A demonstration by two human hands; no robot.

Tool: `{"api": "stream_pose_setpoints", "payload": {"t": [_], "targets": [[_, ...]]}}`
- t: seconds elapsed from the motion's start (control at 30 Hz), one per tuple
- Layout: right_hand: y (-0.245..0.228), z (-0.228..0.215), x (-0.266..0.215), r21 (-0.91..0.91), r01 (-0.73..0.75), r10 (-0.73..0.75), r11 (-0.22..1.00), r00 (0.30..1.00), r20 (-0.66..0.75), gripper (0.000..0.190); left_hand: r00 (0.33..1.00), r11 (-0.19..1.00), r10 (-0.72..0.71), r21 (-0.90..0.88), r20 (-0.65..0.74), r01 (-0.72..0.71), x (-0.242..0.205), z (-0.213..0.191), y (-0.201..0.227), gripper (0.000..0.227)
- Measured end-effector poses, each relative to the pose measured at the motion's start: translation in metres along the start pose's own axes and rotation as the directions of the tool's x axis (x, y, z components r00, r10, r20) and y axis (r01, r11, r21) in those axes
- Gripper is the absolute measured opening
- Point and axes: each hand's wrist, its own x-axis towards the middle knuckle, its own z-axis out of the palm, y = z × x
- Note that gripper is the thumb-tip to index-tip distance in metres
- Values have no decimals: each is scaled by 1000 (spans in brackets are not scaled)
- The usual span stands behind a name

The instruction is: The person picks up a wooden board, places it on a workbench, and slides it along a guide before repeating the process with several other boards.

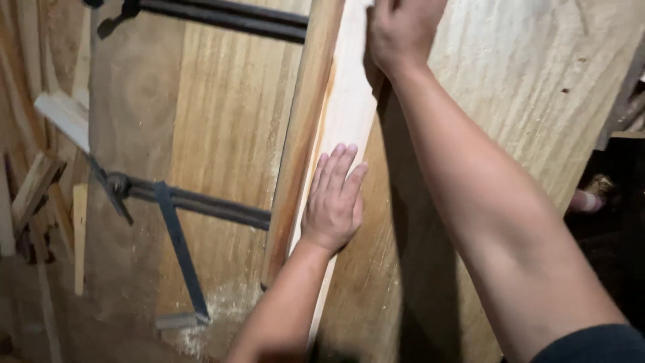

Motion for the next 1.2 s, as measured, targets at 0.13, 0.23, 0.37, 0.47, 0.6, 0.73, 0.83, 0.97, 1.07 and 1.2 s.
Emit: {"api": "stream_pose_setpoints", "payload": {"t": [0.13,0.23,0.37,0.47,0.6,0.73,0.83,0.97,1.07,1.2], "targets": [[-3,-26,-77,387,70,33,919,967,-254,41,999,999,40,-13,-19,-41,11,7,-5,41],[-33,-74,-176,303,-19,57,953,992,-115,40,998,999,50,-14,-43,-50,18,11,-7,43],[-47,-99,-295,90,89,-86,992,995,-42,40,995,996,76,-36,-62,-79,28,16,-13,41],[-65,-106,-349,65,74,-82,995,987,136,41,996,997,72,2,-45,-72,41,18,-14,42],[-77,-85,-373,38,114,-120,993,939,322,69,997,998,67,-8,-32,-68,55,21,-16,44],[-88,-69,-366,-56,151,-126,987,941,315,63,997,996,73,-39,-26,-74,72,22,-16,43],[-95,-67,-351,-15,99,-88,995,938,335,75,998,997,67,-25,-16,-68,80,24,-17,42],[-102,-67,-341,-6,86,-79,996,936,344,83,997,997,72,-24,-34,-73,90,28,-19,35],[-110,-61,-325,7,37,-37,999,954,299,89,995,995,89,-38,-42,-91,104,29,-23,33],[-109,-52,-311,-2,-42,41,999,957,286,91,995,995,84,-56,-57,-87,118,34,-26,33]]}}
